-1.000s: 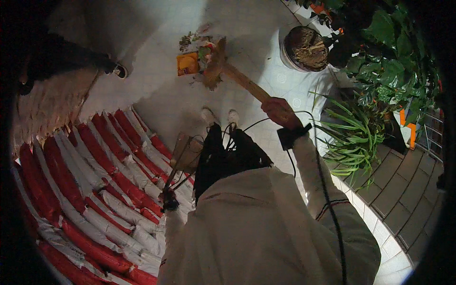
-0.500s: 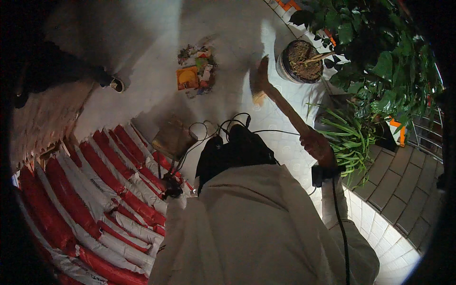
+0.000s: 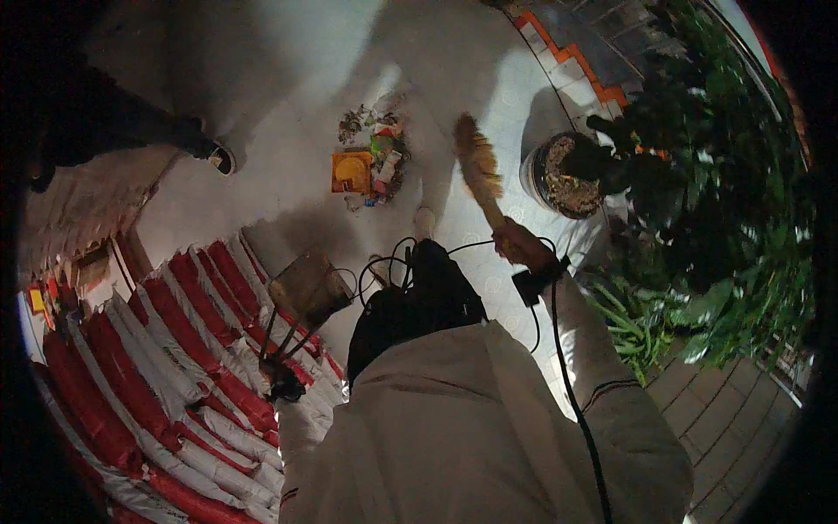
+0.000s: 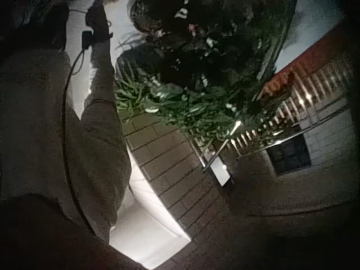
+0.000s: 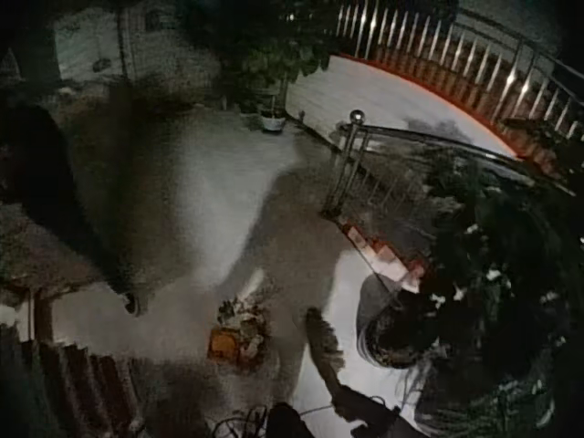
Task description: The person sweeps a tiled floor with a broom, gathering debris into a pile. They then use a dustpan to collect the swept debris. The person moves around a staircase and stacks of sacks while sweeping.
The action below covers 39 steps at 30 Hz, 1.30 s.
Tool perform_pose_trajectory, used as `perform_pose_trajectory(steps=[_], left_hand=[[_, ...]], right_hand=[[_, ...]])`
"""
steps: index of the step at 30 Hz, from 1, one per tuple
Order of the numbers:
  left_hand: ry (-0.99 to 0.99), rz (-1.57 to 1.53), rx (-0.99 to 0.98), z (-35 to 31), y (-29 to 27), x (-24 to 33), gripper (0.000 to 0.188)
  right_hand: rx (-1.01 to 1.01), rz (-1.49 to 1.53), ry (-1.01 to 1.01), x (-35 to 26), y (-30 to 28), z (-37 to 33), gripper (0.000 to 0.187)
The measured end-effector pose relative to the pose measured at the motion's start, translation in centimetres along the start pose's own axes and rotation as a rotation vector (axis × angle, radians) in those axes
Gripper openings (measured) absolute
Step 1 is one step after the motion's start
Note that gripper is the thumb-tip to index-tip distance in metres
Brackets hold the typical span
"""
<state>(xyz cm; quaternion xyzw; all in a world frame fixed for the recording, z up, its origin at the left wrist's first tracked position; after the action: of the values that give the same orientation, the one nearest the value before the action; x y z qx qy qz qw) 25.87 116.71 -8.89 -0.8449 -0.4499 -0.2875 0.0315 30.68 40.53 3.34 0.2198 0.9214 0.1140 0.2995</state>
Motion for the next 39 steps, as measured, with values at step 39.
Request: perform_pose_trajectory(steps=[39], left_hand=[[0.054,-0.138,0.651,-19.1,8.7,-17.5,0.029]], right_hand=[[0.083,-0.697,-0.027,-20.9,4.5,26.5,0.063]])
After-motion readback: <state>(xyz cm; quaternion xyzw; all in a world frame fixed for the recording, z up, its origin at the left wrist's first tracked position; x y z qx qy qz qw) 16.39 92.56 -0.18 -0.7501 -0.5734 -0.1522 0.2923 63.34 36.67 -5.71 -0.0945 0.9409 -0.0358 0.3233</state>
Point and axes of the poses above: each hand's wrist, its own z-axis towards the middle knuckle, its own y-axis out of the palm, x = y × z, the point moved 10 cm from there along z, towards the middle knuckle, and after that the axes turned 8 degrees about x, right-handed, at the moved point
